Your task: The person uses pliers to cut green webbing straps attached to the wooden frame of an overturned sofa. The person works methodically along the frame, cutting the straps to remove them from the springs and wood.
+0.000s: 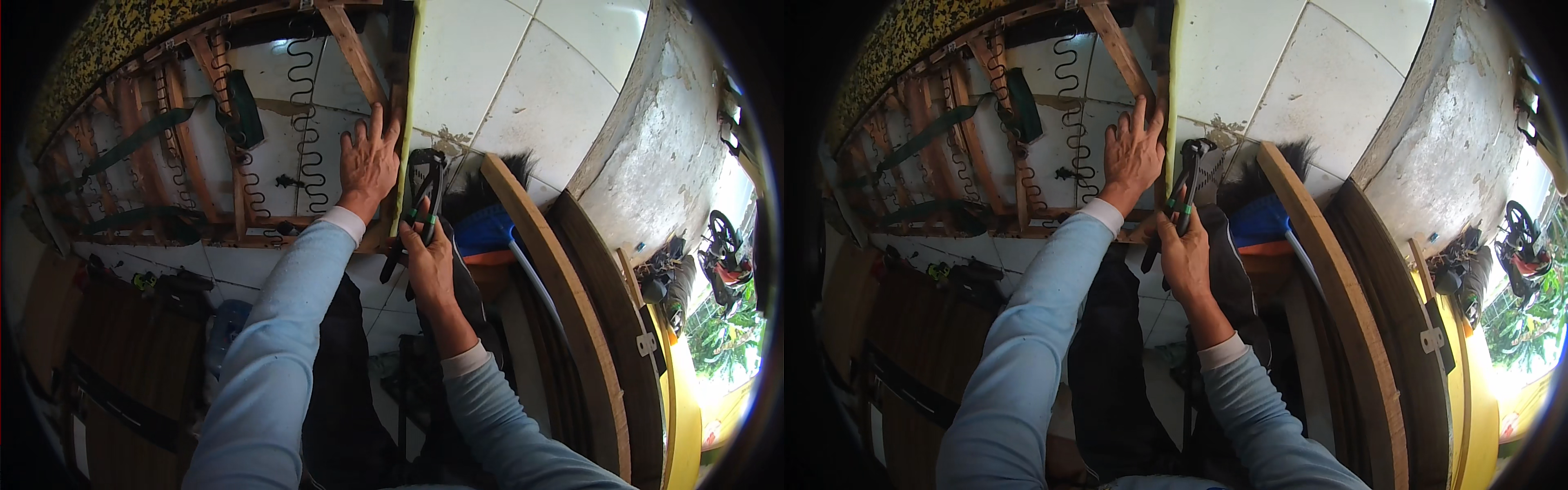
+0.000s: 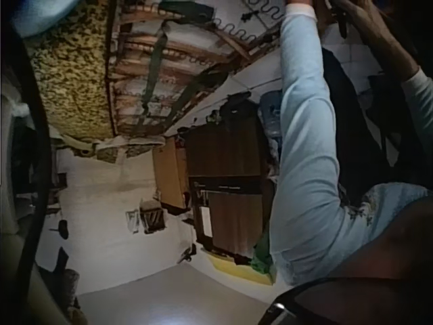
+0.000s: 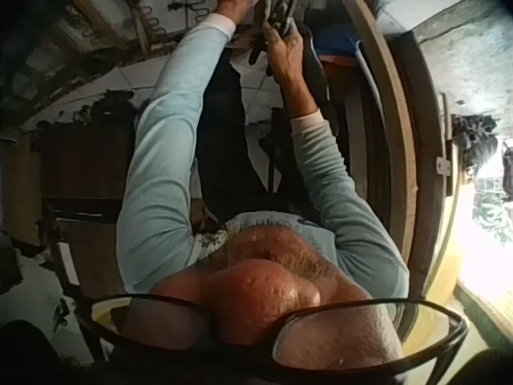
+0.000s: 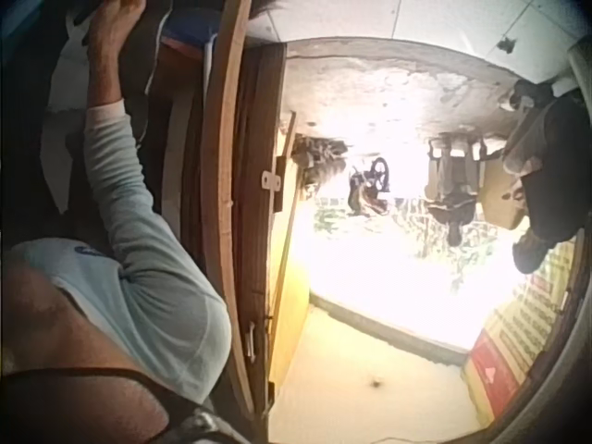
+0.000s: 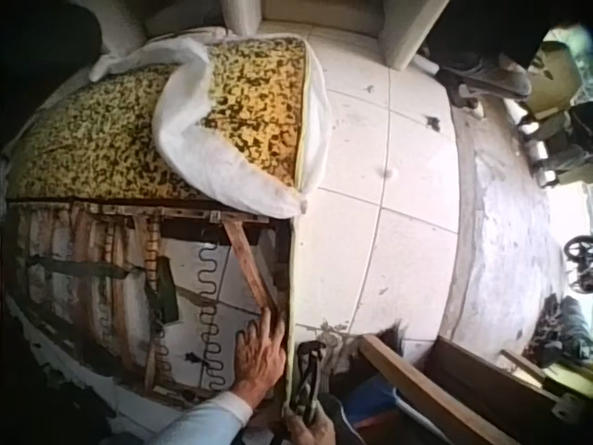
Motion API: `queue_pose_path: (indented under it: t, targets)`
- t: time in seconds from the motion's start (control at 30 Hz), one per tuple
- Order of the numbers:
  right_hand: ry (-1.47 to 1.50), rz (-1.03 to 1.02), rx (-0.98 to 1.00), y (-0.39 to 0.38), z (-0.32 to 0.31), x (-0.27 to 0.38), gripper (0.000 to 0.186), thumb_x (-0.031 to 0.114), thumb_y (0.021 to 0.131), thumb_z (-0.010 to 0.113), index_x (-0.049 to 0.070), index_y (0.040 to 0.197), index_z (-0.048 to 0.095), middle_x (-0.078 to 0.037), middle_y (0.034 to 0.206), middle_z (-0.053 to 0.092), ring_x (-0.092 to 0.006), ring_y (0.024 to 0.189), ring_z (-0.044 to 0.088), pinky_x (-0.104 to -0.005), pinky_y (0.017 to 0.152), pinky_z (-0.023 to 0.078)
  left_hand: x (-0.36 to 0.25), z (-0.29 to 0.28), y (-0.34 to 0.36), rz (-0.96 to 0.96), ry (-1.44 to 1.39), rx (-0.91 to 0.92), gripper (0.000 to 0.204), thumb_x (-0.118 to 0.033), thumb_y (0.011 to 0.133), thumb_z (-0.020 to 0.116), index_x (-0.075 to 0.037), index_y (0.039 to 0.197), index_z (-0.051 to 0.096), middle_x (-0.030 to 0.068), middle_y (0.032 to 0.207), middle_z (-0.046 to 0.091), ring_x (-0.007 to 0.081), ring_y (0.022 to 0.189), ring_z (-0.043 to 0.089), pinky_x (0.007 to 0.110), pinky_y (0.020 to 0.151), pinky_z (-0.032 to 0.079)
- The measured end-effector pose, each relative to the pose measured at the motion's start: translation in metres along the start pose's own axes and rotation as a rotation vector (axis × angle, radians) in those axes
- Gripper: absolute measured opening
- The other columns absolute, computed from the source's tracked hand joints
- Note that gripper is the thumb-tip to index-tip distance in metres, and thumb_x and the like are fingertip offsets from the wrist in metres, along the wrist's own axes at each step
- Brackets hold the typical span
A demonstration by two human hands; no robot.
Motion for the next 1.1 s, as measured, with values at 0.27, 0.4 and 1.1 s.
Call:
queue_pose_path:
  t: [0.27, 0.4, 1.1]
  targets:
    - [-0.072, 0.042, 0.024, 0.006, 0.006, 0.007, 0.025, 0.013, 0.099, 0.063, -0.002, 0.119, 0.063, -0.006, 0.089, 0.069, -0.0107, 0.079, 0.064, -0.0287, 0.073, 0.052, -0.011, -0.010, 0.013, -0.049, 0.025, 0.039, 0.083, -0.026, 0.090, 0.069, -0.012, 0.164, 0.034, 0.0166, 0.158, 0.040, 0.0333, 0.128, 0.056, 0.049, 0.101, 0.049]
    - [-0.150, -0.024, 0.078, 0.018, 0.006, 0.012, 0.047, 0.013, 0.100, 0.065, -0.002, 0.143, 0.053, -0.004, 0.098, 0.063, -0.0150, 0.087, 0.068, -0.0338, 0.077, 0.060, -0.016, -0.015, 0.006, -0.086, -0.019, 0.036, 0.064, -0.025, 0.100, 0.060, -0.008, 0.159, 0.042, 0.0168, 0.157, 0.043, 0.0302, 0.128, 0.056, 0.047, 0.103, 0.049]
    - [0.635, 0.616, 0.755, 0.148, 0.002, 0.097, 0.036, 0.011, 0.107, 0.043, -0.019, 0.126, 0.051, -0.026, 0.118, 0.075, -0.0535, 0.132, 0.058, -0.0520, 0.094, 0.065, -0.042, -0.112, -0.416, -0.719, -0.527, 0.671, 0.070, -0.043, 0.094, 0.070, -0.004, 0.150, 0.053, 0.0261, 0.158, 0.044, 0.0490, 0.141, 0.047, 0.056, 0.113, 0.045]
Point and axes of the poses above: each hand's wrist, its own y-axis towards the middle knuckle, its own z-axis out of the palm, x = y × z, the point moved 1 cm from there along y, towards the middle knuckle
